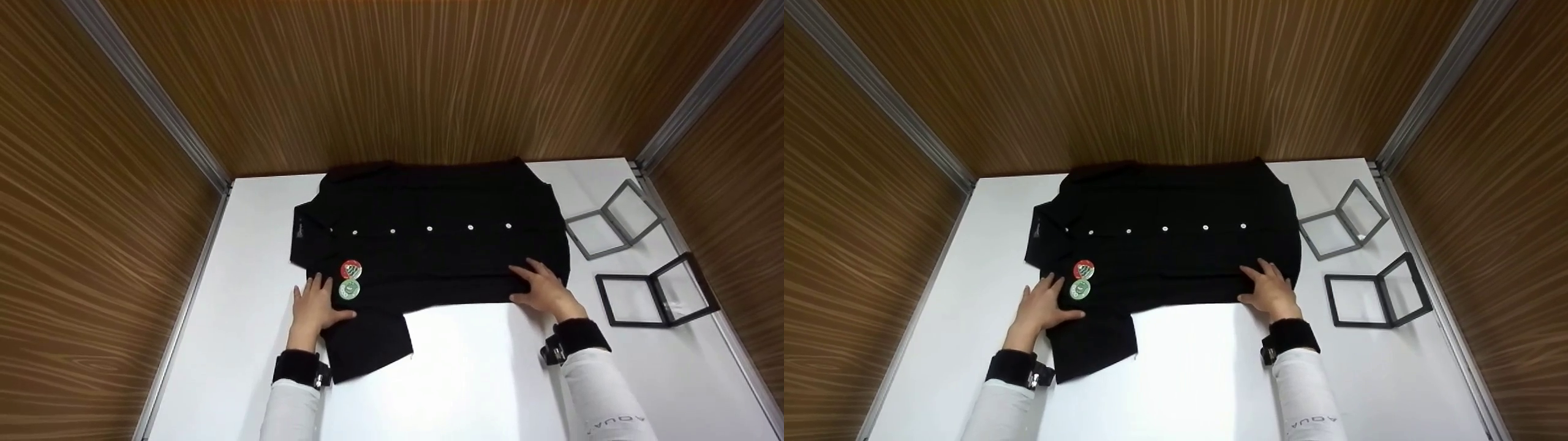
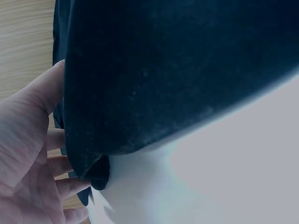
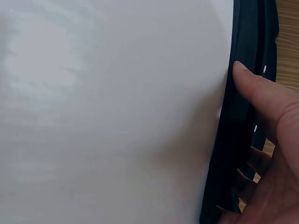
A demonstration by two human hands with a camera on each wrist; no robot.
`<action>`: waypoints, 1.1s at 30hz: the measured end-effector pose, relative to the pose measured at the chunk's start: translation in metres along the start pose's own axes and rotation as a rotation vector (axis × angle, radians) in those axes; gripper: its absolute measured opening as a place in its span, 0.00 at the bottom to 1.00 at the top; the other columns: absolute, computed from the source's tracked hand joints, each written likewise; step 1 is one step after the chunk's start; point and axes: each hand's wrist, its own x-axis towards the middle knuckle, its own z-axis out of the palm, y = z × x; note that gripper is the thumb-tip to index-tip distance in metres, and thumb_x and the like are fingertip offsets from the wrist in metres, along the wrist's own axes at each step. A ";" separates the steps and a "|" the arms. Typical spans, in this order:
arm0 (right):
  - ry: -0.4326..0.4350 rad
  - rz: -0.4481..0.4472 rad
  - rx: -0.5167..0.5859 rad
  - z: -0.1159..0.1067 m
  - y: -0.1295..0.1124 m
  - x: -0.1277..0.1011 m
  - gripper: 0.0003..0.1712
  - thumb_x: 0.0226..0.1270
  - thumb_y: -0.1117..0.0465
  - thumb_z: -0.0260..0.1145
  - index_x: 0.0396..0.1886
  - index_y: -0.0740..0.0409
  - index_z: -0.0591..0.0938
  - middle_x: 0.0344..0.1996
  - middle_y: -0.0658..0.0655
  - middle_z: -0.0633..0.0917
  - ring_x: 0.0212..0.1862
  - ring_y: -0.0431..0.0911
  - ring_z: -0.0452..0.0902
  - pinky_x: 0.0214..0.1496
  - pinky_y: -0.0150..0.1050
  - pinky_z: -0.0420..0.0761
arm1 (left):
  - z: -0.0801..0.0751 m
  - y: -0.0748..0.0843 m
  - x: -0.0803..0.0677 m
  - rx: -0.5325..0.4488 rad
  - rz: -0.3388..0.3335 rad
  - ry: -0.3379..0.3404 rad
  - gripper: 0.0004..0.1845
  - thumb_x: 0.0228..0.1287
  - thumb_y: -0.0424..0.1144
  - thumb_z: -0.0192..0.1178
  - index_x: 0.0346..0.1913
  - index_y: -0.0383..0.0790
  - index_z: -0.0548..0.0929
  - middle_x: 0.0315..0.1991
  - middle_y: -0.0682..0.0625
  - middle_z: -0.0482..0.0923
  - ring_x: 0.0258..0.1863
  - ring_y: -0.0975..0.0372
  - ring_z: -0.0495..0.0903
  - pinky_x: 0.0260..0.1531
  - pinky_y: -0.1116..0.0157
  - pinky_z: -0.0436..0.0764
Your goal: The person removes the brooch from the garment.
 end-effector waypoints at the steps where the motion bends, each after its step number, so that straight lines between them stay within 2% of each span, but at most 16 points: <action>1: -0.005 0.003 0.004 -0.001 0.001 0.000 0.41 0.61 0.55 0.72 0.72 0.59 0.67 0.71 0.75 0.54 0.69 0.77 0.47 0.63 0.75 0.50 | 0.000 0.001 0.001 0.004 -0.001 -0.004 0.59 0.39 0.70 0.71 0.70 0.33 0.68 0.71 0.32 0.58 0.70 0.41 0.58 0.65 0.35 0.51; 11: -0.018 0.034 0.056 -0.008 0.008 0.001 0.41 0.61 0.57 0.72 0.72 0.60 0.66 0.72 0.74 0.52 0.69 0.76 0.45 0.65 0.74 0.47 | -0.001 0.012 0.008 0.012 0.001 -0.004 0.59 0.39 0.70 0.71 0.70 0.33 0.68 0.71 0.33 0.59 0.70 0.41 0.58 0.66 0.36 0.52; 21: -0.007 0.027 0.045 -0.009 0.007 0.000 0.41 0.60 0.56 0.72 0.72 0.60 0.67 0.72 0.74 0.53 0.69 0.77 0.47 0.64 0.74 0.50 | 0.003 0.006 -0.002 -0.003 -0.005 -0.050 0.60 0.44 0.73 0.66 0.75 0.38 0.60 0.76 0.38 0.51 0.74 0.44 0.50 0.66 0.36 0.49; 33: -0.017 0.052 0.040 -0.009 0.006 0.002 0.42 0.60 0.57 0.72 0.72 0.60 0.66 0.72 0.74 0.52 0.70 0.75 0.45 0.64 0.75 0.48 | 0.004 0.000 -0.005 -0.014 0.007 -0.042 0.60 0.43 0.72 0.67 0.75 0.39 0.61 0.76 0.38 0.51 0.74 0.44 0.51 0.66 0.36 0.49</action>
